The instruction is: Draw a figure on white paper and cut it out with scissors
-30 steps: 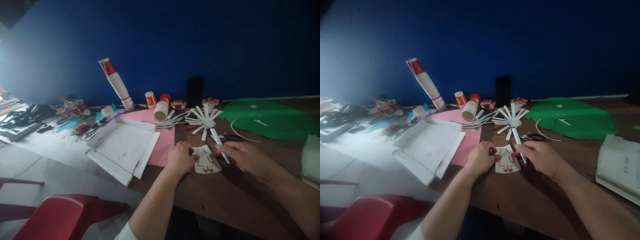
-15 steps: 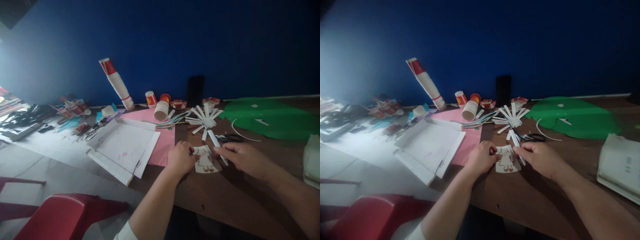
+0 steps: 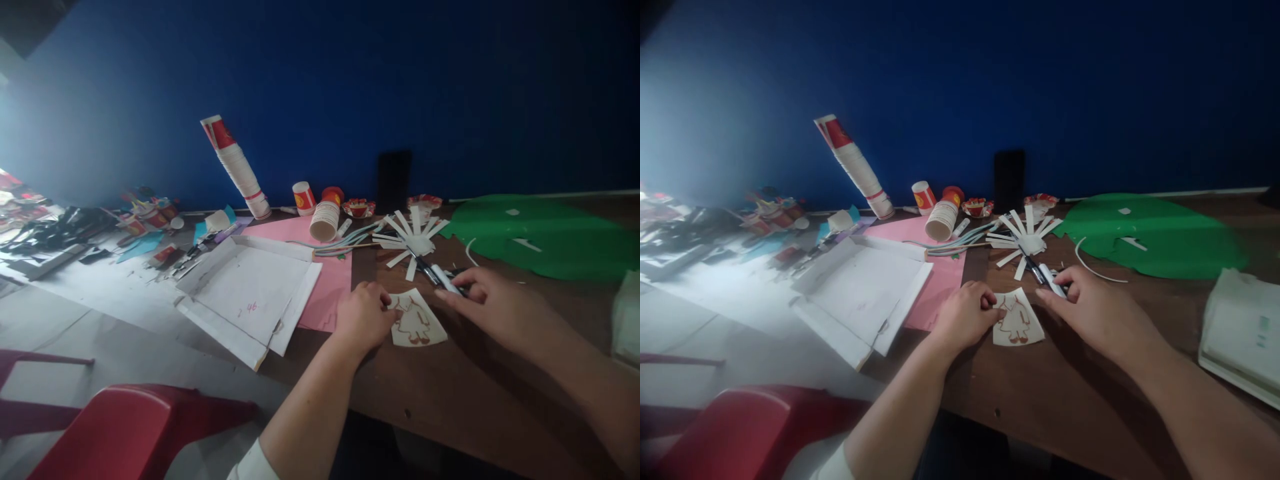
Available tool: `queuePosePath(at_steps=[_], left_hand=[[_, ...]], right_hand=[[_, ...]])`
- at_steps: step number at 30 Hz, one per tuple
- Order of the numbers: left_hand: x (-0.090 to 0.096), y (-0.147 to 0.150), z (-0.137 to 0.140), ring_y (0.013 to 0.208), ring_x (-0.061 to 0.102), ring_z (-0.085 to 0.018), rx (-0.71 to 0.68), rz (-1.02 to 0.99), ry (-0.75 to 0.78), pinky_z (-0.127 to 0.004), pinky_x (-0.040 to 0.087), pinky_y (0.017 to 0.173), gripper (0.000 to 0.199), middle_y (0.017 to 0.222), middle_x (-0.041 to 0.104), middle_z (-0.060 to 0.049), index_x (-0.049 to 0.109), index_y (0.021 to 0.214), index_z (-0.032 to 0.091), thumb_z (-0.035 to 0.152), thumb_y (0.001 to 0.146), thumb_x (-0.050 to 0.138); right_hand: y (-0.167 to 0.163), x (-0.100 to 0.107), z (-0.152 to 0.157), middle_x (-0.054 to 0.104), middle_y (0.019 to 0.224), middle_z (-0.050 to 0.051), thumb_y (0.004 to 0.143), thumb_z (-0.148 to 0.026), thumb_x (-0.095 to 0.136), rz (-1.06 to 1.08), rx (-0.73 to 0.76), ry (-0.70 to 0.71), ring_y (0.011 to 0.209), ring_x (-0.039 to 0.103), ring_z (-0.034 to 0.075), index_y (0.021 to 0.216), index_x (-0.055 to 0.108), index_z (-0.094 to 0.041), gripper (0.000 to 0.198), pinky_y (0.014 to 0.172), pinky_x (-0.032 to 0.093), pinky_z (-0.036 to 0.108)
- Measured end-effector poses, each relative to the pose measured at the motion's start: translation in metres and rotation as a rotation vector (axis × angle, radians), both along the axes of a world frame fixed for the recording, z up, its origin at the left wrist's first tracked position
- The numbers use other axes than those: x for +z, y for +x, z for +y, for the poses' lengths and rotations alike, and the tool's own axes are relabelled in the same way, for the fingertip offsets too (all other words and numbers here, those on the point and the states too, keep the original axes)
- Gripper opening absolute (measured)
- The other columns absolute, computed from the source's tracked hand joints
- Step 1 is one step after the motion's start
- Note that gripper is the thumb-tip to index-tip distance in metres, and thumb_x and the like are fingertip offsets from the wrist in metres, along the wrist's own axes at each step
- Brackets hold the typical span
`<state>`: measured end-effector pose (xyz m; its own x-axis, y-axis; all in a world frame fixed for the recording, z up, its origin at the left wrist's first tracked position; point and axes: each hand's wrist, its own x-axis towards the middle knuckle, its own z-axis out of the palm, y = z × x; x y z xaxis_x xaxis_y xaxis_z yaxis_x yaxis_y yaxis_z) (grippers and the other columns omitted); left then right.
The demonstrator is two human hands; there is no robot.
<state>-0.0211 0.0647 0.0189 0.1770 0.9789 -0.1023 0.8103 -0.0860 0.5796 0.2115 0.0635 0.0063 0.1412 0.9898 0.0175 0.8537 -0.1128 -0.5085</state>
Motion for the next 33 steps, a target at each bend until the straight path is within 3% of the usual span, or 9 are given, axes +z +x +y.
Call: queuePosePath(at_steps=[3,6,15,19,22,24,26,29,33], left_hand=[[0.0,0.0,0.0,0.095,0.068,-0.021,0.001,0.007,-0.004,-0.031,0.049,0.084,0.018,0.107,0.07,-0.003,0.07,0.094,0.024,0.035,0.082,0.077],[0.001,0.0,0.0,0.095,0.068,-0.021,-0.005,0.01,-0.008,-0.031,0.05,0.085,0.02,0.107,0.07,-0.003,0.069,0.095,0.024,0.037,0.083,0.077],[0.0,0.0,-0.001,0.097,0.068,-0.021,-0.011,0.006,0.003,-0.031,0.049,0.085,0.018,0.109,0.071,-0.003,0.068,0.095,0.023,0.034,0.083,0.077],[0.001,0.001,-0.002,0.101,0.068,-0.024,0.029,0.013,-0.007,-0.033,0.049,0.087,0.035,0.113,0.072,-0.005,0.066,0.11,0.023,0.037,0.081,0.078],[0.002,0.002,-0.001,0.104,0.067,-0.025,0.035,0.011,-0.026,-0.033,0.049,0.086,0.041,0.116,0.071,-0.006,0.064,0.115,0.022,0.038,0.08,0.078],[0.003,0.002,0.0,0.105,0.067,-0.024,0.028,0.007,-0.04,-0.033,0.048,0.086,0.038,0.116,0.071,-0.006,0.064,0.113,0.022,0.038,0.081,0.077],[0.004,0.002,0.001,0.106,0.067,-0.024,0.021,0.01,-0.051,-0.032,0.048,0.085,0.035,0.116,0.071,-0.005,0.065,0.109,0.023,0.038,0.081,0.077],[0.005,0.002,0.002,0.105,0.067,-0.024,0.025,0.014,-0.056,-0.031,0.047,0.084,0.035,0.115,0.071,-0.005,0.064,0.104,0.022,0.041,0.079,0.079],[0.001,0.003,0.002,0.104,0.067,-0.024,0.043,-0.001,-0.035,-0.032,0.048,0.085,0.038,0.114,0.07,-0.005,0.063,0.104,0.022,0.04,0.076,0.082]], right_hand=[[-0.013,0.001,-0.007,0.071,0.068,0.001,0.083,-0.069,0.059,0.047,0.149,-0.112,0.059,0.063,0.022,0.09,0.069,-0.029,0.042,0.055,0.037,0.032],[-0.022,0.0,-0.01,0.072,0.07,0.002,0.082,-0.066,0.062,-0.009,0.206,-0.166,0.061,0.064,0.022,0.085,0.071,-0.029,0.037,0.052,0.035,0.032],[-0.031,0.002,-0.012,0.073,0.074,0.003,0.075,-0.059,0.07,-0.094,0.152,-0.149,0.064,0.065,0.024,0.08,0.069,-0.029,0.03,0.052,0.034,0.032],[-0.024,0.014,-0.012,0.072,0.069,0.002,0.077,-0.063,0.067,-0.017,0.117,-0.085,0.06,0.063,0.023,0.08,0.068,-0.03,0.034,0.053,0.037,0.033],[0.0,0.02,-0.001,0.075,0.078,0.007,0.089,-0.058,0.053,-0.007,-0.047,0.091,0.067,0.066,0.027,0.089,0.072,-0.028,0.036,0.062,0.044,0.038],[0.019,0.015,0.009,0.077,0.109,0.013,0.092,-0.048,0.05,-0.024,-0.056,0.148,0.086,0.07,0.03,0.105,0.075,-0.024,0.037,0.072,0.05,0.04],[0.033,0.004,0.019,0.069,0.134,0.013,0.088,-0.042,0.054,-0.03,0.04,0.084,0.092,0.072,0.028,0.117,0.075,-0.023,0.041,0.078,0.054,0.04],[0.042,-0.014,0.029,0.066,0.142,0.01,0.084,-0.039,0.058,-0.127,0.13,0.072,0.1,0.072,0.03,0.123,0.075,-0.025,0.045,0.09,0.056,0.042],[0.039,-0.02,0.035,0.07,0.135,0.01,0.083,-0.034,0.057,-0.246,0.112,0.084,0.11,0.069,0.034,0.118,0.078,-0.027,0.042,0.091,0.054,0.044]])
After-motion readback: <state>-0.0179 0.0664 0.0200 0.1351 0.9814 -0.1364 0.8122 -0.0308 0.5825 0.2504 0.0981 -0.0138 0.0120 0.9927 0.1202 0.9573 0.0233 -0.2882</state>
